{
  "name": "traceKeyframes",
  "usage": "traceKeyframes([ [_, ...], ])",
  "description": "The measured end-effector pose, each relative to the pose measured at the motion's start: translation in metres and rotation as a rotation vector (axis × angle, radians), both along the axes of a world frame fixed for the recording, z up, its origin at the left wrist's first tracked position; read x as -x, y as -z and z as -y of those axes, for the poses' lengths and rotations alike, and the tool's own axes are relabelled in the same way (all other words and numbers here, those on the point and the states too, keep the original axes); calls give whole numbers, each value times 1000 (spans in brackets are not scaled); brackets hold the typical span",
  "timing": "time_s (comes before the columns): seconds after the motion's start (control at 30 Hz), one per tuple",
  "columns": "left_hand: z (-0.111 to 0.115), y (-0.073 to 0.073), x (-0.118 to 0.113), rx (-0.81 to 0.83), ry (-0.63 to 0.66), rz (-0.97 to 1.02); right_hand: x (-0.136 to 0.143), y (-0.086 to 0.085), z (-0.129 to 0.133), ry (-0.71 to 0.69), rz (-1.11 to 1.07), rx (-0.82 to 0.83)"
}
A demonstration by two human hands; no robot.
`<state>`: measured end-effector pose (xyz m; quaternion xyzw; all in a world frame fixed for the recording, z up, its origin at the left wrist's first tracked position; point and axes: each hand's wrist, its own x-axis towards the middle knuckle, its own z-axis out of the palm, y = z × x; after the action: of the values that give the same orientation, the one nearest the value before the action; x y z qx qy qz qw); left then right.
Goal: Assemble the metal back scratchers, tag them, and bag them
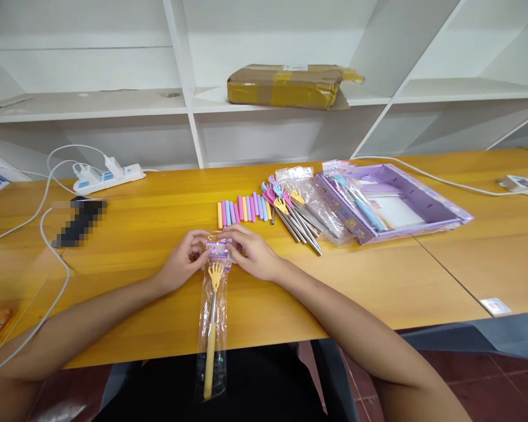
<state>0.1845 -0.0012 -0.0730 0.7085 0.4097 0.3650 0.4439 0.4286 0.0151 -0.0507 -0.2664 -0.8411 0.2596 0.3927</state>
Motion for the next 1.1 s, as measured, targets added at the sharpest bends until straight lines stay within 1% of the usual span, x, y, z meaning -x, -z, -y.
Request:
traceKeyframes([
  [0.1,-1,1,-1,35,10,49,-1,2,-1,-10,-14,30],
  [0.2,-4,1,1,107,48,35,-1,6,-2,-36,-11,44],
  [0.3,-7,0,3,143,97,26,0,8,-1,-47,-10,37],
  [0.43,-10,0,4,176,92,65,0,5,1,-83,-6,44],
  [0.5,-10,0,4,192,89,78,0,2,2,-102,6,20],
  [0.67,-9,-3,6,200,98,88,1,-4,4,-151,61,-46],
  [0.83,-9,-2,11,213,147,173,1,-1,4,-169,74,-50],
  [1.1,-13,3,7,208,96,124,1,-1,7,-191,107,-88],
])
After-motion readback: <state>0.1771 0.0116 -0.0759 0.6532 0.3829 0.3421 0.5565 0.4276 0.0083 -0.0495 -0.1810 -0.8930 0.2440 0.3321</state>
